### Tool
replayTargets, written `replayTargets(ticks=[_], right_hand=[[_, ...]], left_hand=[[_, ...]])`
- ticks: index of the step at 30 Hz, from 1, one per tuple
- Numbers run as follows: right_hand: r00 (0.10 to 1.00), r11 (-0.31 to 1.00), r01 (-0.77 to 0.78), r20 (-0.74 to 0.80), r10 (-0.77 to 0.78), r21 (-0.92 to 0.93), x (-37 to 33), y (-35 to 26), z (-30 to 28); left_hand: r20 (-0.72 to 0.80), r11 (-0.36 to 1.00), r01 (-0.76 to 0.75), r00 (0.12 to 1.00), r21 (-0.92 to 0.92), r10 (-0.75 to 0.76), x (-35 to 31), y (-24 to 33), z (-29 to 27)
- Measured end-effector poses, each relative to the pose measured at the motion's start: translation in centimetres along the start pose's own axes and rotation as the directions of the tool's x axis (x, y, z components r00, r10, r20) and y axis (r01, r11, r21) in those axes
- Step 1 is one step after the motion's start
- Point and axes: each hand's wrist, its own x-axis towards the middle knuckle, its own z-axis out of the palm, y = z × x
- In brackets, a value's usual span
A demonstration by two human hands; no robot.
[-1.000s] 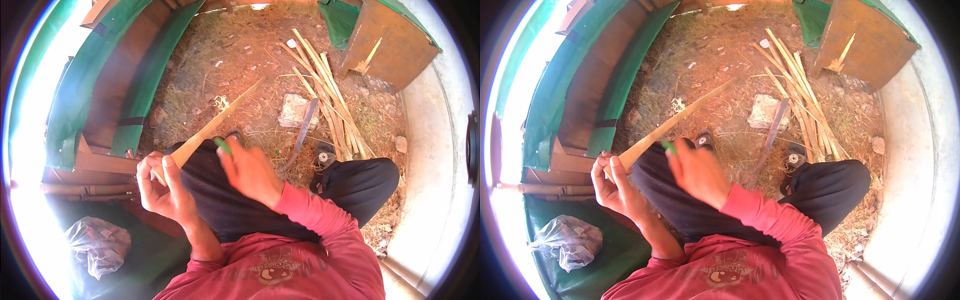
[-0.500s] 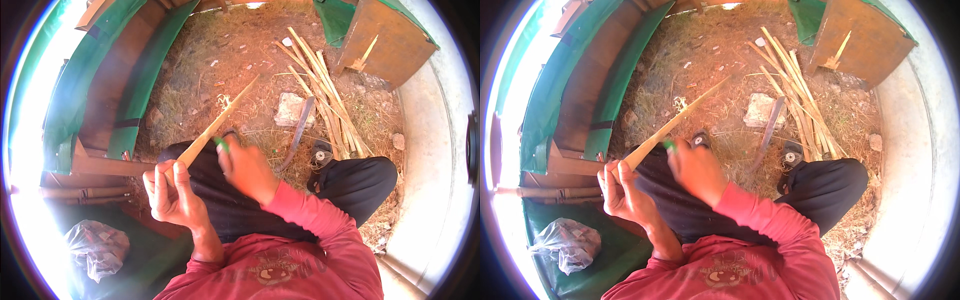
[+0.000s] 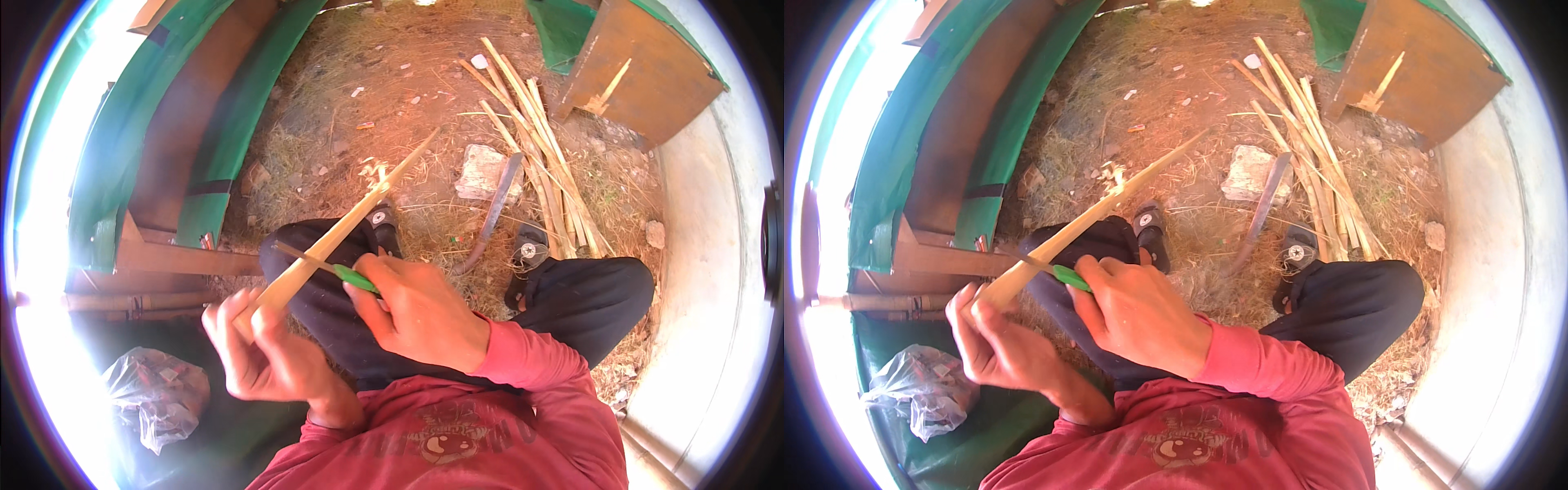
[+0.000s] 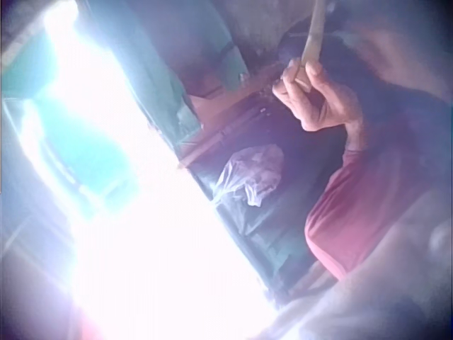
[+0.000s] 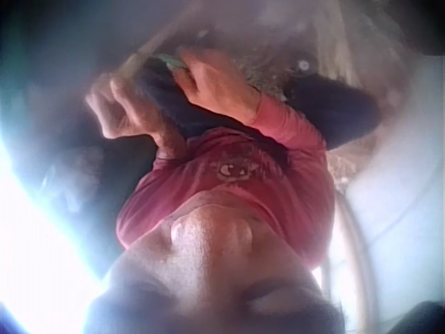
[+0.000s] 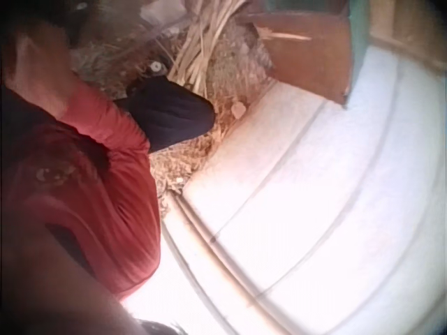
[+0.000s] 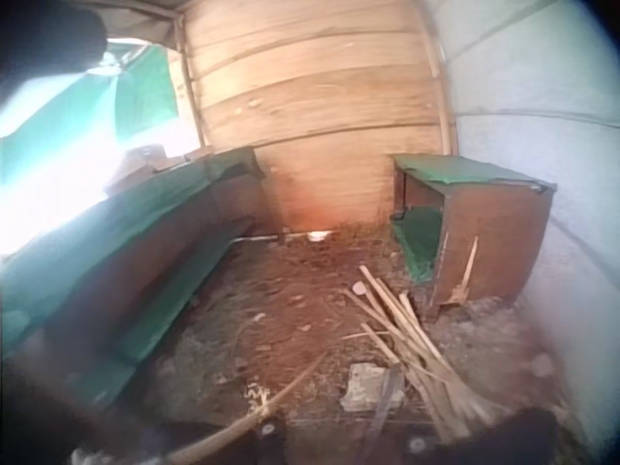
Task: The person sits cross-legged on the ground and uses a green utility knife to shave and sharpen a thin wooden stick. They rotate the stick and continue shaving it to create a pointed tip. Later, they use a long metal file to further refine the tip of the stick.
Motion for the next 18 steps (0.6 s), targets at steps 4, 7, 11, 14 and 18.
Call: replayTargets(ticks=[4,7,11,14,18], right_hand=[[0.996,0.996,-0.086,-0.012,0.086,-0.011,-0.2,-0.4,0.2],[0.988,0.98,-0.155,-0.009,0.155,-0.122,0.1,0.3,0.4],[0.995,0.988,-0.098,0.016,0.101,-0.122,-0.5,-0.6,0.1],[0.988,0.975,-0.152,-0.036,0.148,-0.161,-0.1,1.0,1.1],[0.959,0.942,-0.275,-0.125,0.254,-0.192,0.9,4.9,1.5]], left_hand=[[0.117,0.997,-0.057,0.992,0.053,0.051,-0.5,-1.0,-0.1],[0.073,0.998,0.038,0.996,0.051,-0.041,0.4,-0.6,0.2],[0.244,0.997,-0.08,0.966,-0.018,0.082,0.5,-1.1,-0.9],[0.235,0.997,-0.074,0.969,-0.011,0.075,0.7,-1.4,-0.7],[0.271,0.993,-0.107,0.958,0.042,0.091,1.2,-1.4,-1.2]])
